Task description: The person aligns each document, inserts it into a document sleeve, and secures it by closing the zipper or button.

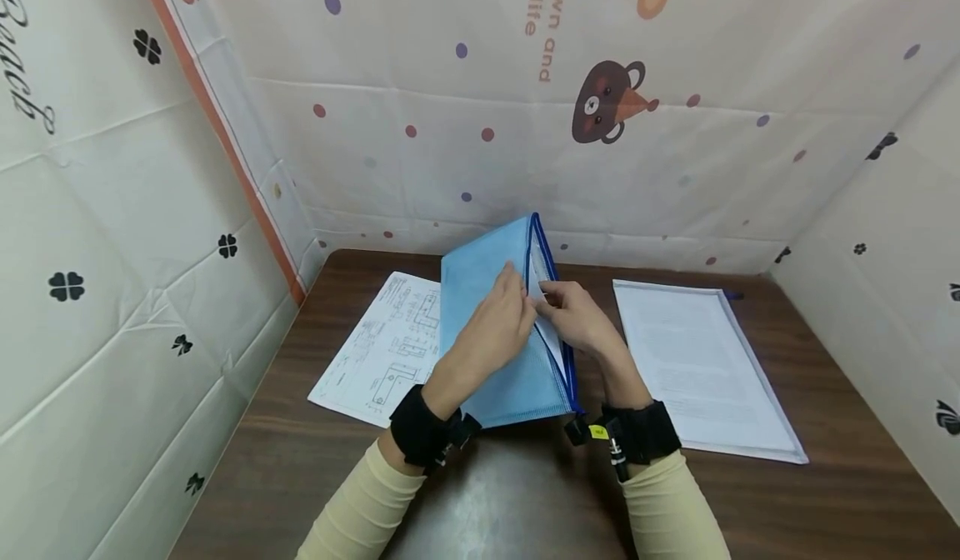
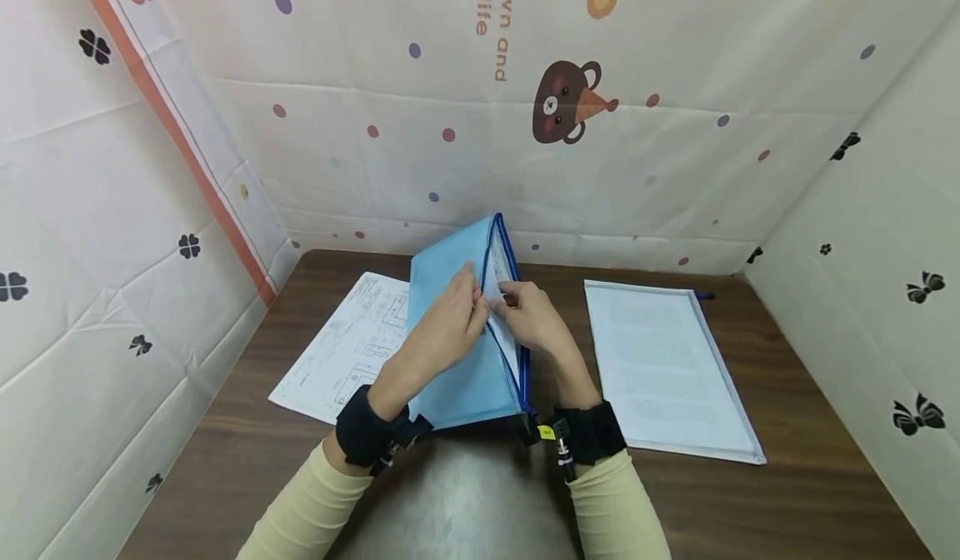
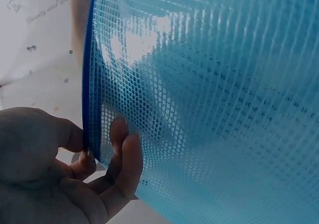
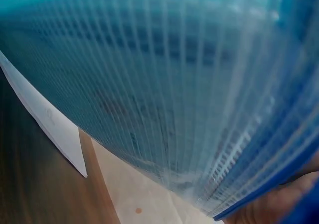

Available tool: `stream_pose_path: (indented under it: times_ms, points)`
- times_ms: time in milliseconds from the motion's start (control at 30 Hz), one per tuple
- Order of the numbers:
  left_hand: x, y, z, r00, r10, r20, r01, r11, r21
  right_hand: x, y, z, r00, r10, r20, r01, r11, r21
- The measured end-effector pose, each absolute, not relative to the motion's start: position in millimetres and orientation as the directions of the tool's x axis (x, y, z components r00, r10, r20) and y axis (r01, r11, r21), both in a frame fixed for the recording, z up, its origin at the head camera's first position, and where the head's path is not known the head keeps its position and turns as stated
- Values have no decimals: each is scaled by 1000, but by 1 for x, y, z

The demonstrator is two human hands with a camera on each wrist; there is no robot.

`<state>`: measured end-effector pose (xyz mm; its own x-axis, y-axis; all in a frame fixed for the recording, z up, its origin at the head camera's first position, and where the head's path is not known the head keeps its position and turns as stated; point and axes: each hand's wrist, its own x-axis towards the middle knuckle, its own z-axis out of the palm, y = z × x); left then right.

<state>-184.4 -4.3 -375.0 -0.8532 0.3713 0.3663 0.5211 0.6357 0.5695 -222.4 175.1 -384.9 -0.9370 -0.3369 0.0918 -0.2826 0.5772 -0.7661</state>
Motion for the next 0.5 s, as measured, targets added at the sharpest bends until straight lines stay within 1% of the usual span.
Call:
stream_pose_path:
  times_ms: [200, 400, 500]
  points:
    - [-186, -7, -375, -857, 340, 387, 512, 647, 566, -224, 175, -383, -909, -402, 109, -334, 546, -768]
    - [-188, -9, -374, -883, 246, 400, 446, 708, 548, -223, 177, -382, -879, -466, 106, -362, 504, -784]
    - [-190, -12, -375, -888, 219, 404, 423, 731, 535, -222, 177, -382, -880, -461, 117, -367, 504, -782]
